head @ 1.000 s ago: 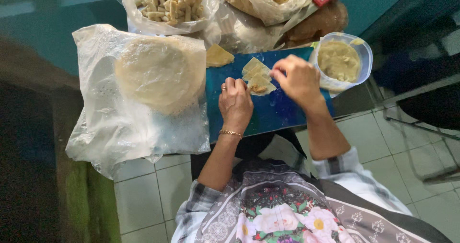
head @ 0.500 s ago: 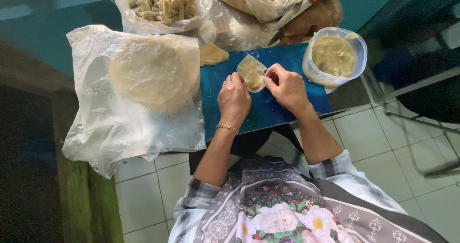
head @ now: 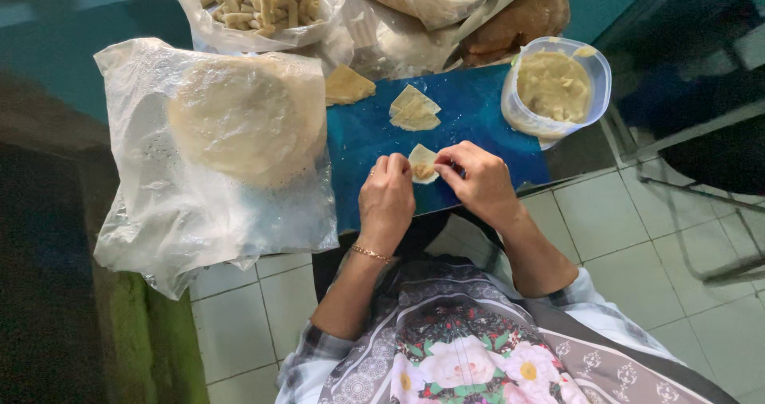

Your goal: The person folds triangular pastry wrappers one at a time on a blue board, pinching the edges closed and placing each folded piece in a growing row. They occasionally scoop filling from a plastic container and reach into a bag of dough pieces before continuing to fold.

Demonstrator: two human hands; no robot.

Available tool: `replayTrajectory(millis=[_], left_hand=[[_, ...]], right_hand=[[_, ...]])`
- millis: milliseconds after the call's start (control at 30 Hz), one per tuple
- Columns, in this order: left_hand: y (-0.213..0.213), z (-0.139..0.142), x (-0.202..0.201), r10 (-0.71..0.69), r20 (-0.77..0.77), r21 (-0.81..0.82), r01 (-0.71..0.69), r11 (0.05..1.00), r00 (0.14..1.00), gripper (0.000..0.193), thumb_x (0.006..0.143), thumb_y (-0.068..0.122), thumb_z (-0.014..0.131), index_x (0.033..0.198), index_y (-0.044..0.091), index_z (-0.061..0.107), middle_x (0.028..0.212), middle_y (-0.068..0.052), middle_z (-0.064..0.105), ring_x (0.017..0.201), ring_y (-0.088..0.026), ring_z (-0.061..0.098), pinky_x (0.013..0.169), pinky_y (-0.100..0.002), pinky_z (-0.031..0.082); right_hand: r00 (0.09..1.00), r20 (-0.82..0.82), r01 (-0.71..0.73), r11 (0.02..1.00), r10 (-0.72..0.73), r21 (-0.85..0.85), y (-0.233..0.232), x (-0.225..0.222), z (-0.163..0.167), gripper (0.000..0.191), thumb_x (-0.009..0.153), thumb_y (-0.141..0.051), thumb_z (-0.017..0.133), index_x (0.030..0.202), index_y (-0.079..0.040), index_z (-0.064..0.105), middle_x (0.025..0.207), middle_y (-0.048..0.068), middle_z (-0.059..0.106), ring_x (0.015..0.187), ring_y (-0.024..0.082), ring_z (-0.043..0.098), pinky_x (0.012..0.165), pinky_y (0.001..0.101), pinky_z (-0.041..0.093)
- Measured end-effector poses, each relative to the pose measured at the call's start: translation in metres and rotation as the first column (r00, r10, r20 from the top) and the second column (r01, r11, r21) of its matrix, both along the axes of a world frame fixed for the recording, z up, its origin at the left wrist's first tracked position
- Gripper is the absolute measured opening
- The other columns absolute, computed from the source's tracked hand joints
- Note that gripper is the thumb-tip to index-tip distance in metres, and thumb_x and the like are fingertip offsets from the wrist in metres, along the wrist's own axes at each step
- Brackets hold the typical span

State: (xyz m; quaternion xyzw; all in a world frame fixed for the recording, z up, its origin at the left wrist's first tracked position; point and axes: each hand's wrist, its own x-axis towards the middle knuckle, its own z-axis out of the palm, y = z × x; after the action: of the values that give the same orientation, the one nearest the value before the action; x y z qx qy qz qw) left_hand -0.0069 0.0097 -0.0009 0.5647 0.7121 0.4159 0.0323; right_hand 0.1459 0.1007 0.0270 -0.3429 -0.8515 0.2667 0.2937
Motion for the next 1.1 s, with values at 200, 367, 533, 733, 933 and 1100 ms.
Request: replayTrajectory(millis=[200,367,533,733,933,1100], left_hand=[[-0.008,0.003,0.003,-0.031,0.069,0.072,0.026,0.997,0.997,0.008,0.094,0.005,0.066,0.099,0.006,0.06,0.092,-0.013,0.064,0.087,-0.034,0.066,0.075,-0.044,0.054],[-0.01,0.003,0.004,-0.112,0.18,0.127,0.09,0.988,0.977,0.016,0.095,0.005,0.066,0.11,0.004,0.06,0.098,-0.014,0.065,0.09,-0.033,0.067,0.076,-0.042,0.055],[-0.014,0.001,0.004,-0.196,0.173,0.155,0.17,0.973,0.965,0.028,0.095,0.004,0.067,0.122,0.003,0.059,0.1,-0.014,0.065,0.092,-0.033,0.067,0.079,-0.042,0.054],[-0.015,-0.002,-0.003,-0.275,0.023,0.127,0.27,0.954,0.961,0.038,0.091,0.002,0.066,0.128,0.001,0.059,0.106,-0.013,0.068,0.099,-0.033,0.066,0.089,-0.042,0.053],[-0.004,-0.005,-0.008,-0.232,-0.028,0.141,0.234,0.962,0.972,0.025,0.094,0.005,0.068,0.118,0.002,0.062,0.105,-0.011,0.07,0.096,-0.031,0.066,0.085,-0.041,0.054],[-0.008,-0.001,-0.008,-0.218,0.036,0.13,0.211,0.969,0.975,0.016,0.095,0.005,0.069,0.11,0.005,0.064,0.099,-0.009,0.07,0.091,-0.03,0.066,0.081,-0.04,0.054]], right_hand=[[0.999,-0.001,-0.036,0.996,0.036,0.08,-0.008,0.001,-0.001,0.012,0.091,-0.015,0.076,0.101,-0.009,0.076,0.096,0.01,0.068,0.077,0.026,0.068,0.068,0.035,0.054],[0.997,-0.021,-0.07,0.996,0.071,0.056,-0.012,0.001,-0.001,0.027,0.091,-0.011,0.073,0.118,-0.01,0.072,0.101,0.009,0.071,0.082,0.025,0.07,0.072,0.0341,0.056],[0.997,-0.065,-0.038,0.996,0.033,-0.08,-0.017,0.005,0.002,0.044,0.088,-0.007,0.075,0.131,-0.009,0.065,0.102,0.007,0.074,0.077,0.021,0.07,0.072,0.0323,0.056],[0.983,-0.032,-0.174,0.97,0.182,0.168,-0.013,0.011,0.001,0.049,0.082,-0.009,0.079,0.13,-0.007,0.068,0.108,0.007,0.073,0.094,0.026,0.069,0.08,0.0359,0.057],[0.981,0.048,-0.193,0.905,0.189,0.38,-0.008,0.006,-0.016,0.03,0.085,-0.016,0.081,0.114,-0.008,0.076,0.106,0.006,0.073,0.092,0.026,0.068,0.08,0.0366,0.057],[0.981,0.028,-0.192,0.939,0.192,0.284,-0.003,0.001,-0.023,0.014,0.09,-0.009,0.076,0.103,-0.008,0.075,0.099,0.007,0.069,0.091,0.028,0.066,0.08,0.0378,0.055]])
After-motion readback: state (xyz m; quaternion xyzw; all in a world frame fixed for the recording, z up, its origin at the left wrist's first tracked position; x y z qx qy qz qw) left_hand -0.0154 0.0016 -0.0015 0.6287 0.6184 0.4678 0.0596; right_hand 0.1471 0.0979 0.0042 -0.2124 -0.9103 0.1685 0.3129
